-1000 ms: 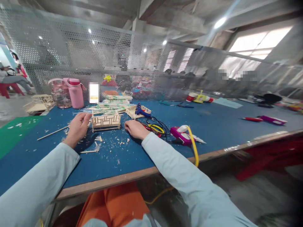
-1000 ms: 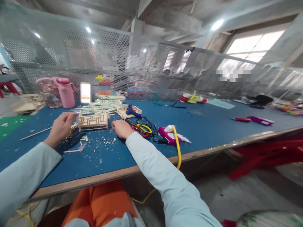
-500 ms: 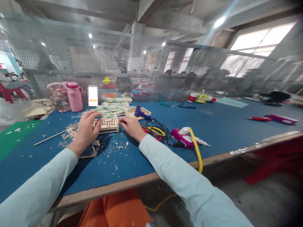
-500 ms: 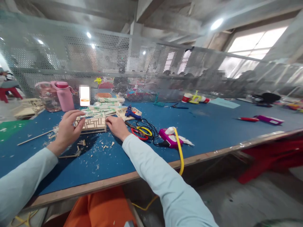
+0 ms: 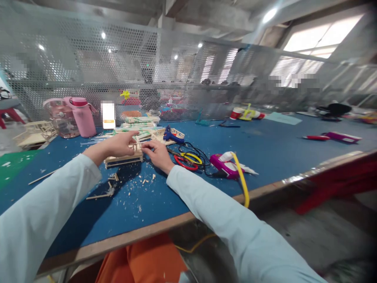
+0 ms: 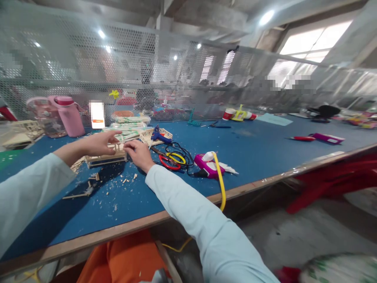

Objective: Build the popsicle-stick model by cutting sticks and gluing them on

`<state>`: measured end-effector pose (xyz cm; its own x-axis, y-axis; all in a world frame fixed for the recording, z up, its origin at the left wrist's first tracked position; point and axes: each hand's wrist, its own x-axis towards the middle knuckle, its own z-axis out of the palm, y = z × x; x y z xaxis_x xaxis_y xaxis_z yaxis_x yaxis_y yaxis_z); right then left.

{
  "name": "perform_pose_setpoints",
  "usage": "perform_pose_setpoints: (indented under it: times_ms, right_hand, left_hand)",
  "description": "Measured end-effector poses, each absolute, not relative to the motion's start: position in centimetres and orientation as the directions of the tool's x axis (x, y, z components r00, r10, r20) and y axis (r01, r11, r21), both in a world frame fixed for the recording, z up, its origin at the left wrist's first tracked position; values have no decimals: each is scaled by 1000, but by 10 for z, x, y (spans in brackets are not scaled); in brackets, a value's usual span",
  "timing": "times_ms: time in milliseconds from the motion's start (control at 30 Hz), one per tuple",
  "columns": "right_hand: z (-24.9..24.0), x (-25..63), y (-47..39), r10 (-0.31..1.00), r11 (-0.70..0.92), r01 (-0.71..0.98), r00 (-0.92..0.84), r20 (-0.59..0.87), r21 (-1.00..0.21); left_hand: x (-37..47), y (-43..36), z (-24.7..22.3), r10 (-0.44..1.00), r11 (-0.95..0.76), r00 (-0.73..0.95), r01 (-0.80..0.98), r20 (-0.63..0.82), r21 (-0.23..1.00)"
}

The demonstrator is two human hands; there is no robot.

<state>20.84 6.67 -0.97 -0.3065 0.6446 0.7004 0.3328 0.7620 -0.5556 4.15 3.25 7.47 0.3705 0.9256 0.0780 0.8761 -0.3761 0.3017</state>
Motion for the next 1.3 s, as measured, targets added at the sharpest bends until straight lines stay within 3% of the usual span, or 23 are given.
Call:
perform_pose_setpoints:
  times_ms: [133,233,333,400,467,600,733,933,1067,1133,1233,1300]
  right_hand:
    - [-9,206,65,684,729,294,-271,677,-618]
    - [-2,213,66,727,686,273,-258,636,-674]
    - [6,229,66,763,626,292,-420,491,-723]
    - [10,240,64,737,609,379,-594,321,-697]
    - [12,247,60,713,631,506,-677,183,-588]
    - [17,252,48,674,715,593,-726,137,-370]
    - [17,251,41,552,767,504,-834,8,-397]
    - [14,247,40,557,758,518,-830,-21,-396]
    - [13,246,42,626,690,551,-780,4,-469]
    - [13,244,42,666,666,527,-739,102,-528]
    - [14,238,38,743,557,334,-610,276,-760]
    - [16,232,32,789,408,111,-542,289,-906]
  left_hand:
    - [40,28,71,911,-409,368,867,186,287]
    - [33,12,63,828,-428,258,865,497,263]
    - [24,-7,49,684,-425,104,861,722,279]
    - [16,-16,38,640,-427,75,862,765,273]
    - [9,-19,29,606,-438,76,863,792,252]
    - [1,-18,19,554,-478,89,848,828,229]
    - [1,-19,16,494,-488,69,847,867,210]
    - [22,-27,13,390,-545,70,821,918,169]
    - [51,-26,11,502,-636,115,721,857,276]
    - [64,-24,10,587,-652,114,654,802,384]
    - [75,-23,8,733,-555,-4,576,681,601]
    - [77,-24,7,815,-475,-89,465,573,747]
